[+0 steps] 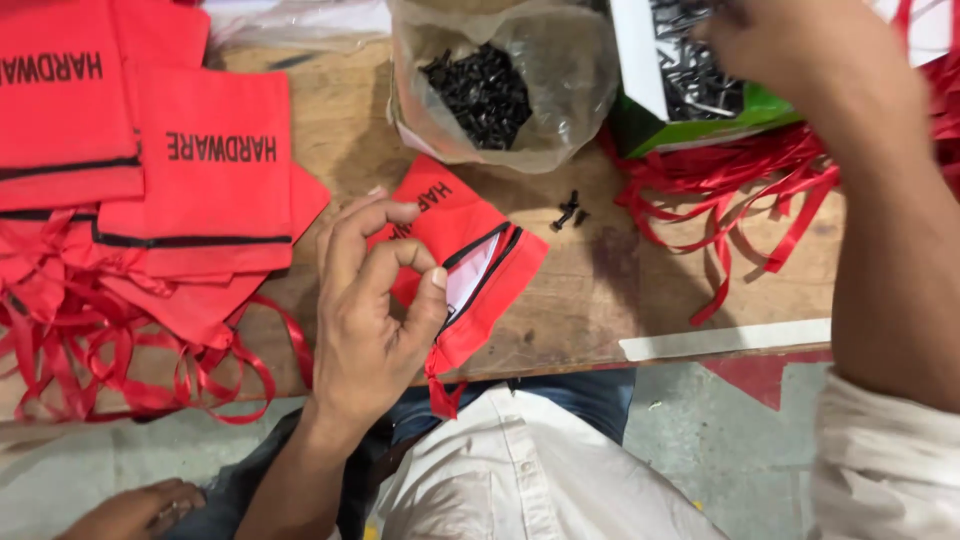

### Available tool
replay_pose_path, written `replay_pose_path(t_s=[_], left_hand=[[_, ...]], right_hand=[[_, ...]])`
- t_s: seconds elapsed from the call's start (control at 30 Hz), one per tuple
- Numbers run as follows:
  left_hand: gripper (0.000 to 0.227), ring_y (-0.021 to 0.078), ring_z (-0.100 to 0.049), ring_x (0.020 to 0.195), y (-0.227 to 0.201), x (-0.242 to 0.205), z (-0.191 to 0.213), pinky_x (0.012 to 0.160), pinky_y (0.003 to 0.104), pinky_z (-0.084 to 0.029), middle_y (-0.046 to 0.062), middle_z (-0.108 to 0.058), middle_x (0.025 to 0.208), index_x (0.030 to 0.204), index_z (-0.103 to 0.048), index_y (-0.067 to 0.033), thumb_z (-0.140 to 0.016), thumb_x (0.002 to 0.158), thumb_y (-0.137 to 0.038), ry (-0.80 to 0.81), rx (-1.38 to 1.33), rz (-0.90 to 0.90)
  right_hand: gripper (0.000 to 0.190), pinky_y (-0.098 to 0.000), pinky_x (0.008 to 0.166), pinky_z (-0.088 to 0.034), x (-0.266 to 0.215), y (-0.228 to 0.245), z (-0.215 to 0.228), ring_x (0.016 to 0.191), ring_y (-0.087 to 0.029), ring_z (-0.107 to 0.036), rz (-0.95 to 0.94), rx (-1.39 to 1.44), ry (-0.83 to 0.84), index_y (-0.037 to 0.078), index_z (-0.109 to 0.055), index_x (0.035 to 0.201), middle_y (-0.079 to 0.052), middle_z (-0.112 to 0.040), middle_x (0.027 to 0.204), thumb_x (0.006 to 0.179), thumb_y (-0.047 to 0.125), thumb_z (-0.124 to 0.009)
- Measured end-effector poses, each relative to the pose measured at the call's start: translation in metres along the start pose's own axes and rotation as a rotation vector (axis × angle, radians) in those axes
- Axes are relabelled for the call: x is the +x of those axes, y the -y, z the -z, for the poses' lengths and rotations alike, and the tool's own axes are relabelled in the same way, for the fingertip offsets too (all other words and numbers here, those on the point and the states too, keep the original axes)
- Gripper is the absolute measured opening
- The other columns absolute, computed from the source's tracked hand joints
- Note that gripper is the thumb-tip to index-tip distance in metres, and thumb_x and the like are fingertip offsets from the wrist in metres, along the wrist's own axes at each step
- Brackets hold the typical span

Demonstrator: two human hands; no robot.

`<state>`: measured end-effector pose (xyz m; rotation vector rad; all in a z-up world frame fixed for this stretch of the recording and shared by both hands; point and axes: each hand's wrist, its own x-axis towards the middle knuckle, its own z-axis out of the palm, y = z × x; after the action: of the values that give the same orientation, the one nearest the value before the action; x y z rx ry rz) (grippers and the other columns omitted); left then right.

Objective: The person picks up several small black hardware components by hand from a container and places them into a small red pouch labeled HARDWARE, then pulls the zipper closed.

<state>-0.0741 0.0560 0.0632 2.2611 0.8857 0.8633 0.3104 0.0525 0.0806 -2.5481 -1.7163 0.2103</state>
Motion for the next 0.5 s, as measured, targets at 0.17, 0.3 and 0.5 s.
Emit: replay_pose_path(t_s=[0.17,0.3,0.5], left_hand=[[0.010,0.0380,-0.049,0.142,0.000,0.000,-0.004,0.119,0.050,-0.041,0.015,-0.055,0.135,0.098,-0.064,-0.0050,-0.069,0.097,-0.013,-0.006,-0.020,0.020],[0.011,0.0380,-0.049,0.141,0.004,0.001,-0.005,0.118,0.050,-0.041,0.014,-0.056,0.134,0.098,-0.064,-0.0047,-0.070,0.096,-0.013,-0.003,-0.017,0.019],[0.011,0.0378,-0.049,0.140,0.007,0.004,-0.007,0.118,0.050,-0.041,0.015,-0.056,0.134,0.099,-0.064,-0.0045,-0.071,0.095,-0.012,-0.001,-0.025,0.006]], right_hand=[[0.047,-0.0515,0.073,-0.055,0.057,-0.026,-0.051,0.083,-0.042,-0.070,0.435,-0.064,-0.036,0.008,-0.074,0.120,-0.022,-0.073,0.096,0.076,0.018,-0.084],[0.035,-0.0463,0.082,-0.058,0.077,-0.044,-0.072,0.083,-0.038,-0.073,0.494,-0.074,0.050,0.011,-0.081,0.112,-0.020,-0.075,0.091,0.077,0.010,-0.080],[0.025,-0.0412,0.072,-0.056,0.062,-0.041,-0.059,0.072,-0.031,-0.070,0.345,0.158,0.021,0.005,-0.079,0.111,-0.019,-0.072,0.086,0.087,0.013,-0.078]])
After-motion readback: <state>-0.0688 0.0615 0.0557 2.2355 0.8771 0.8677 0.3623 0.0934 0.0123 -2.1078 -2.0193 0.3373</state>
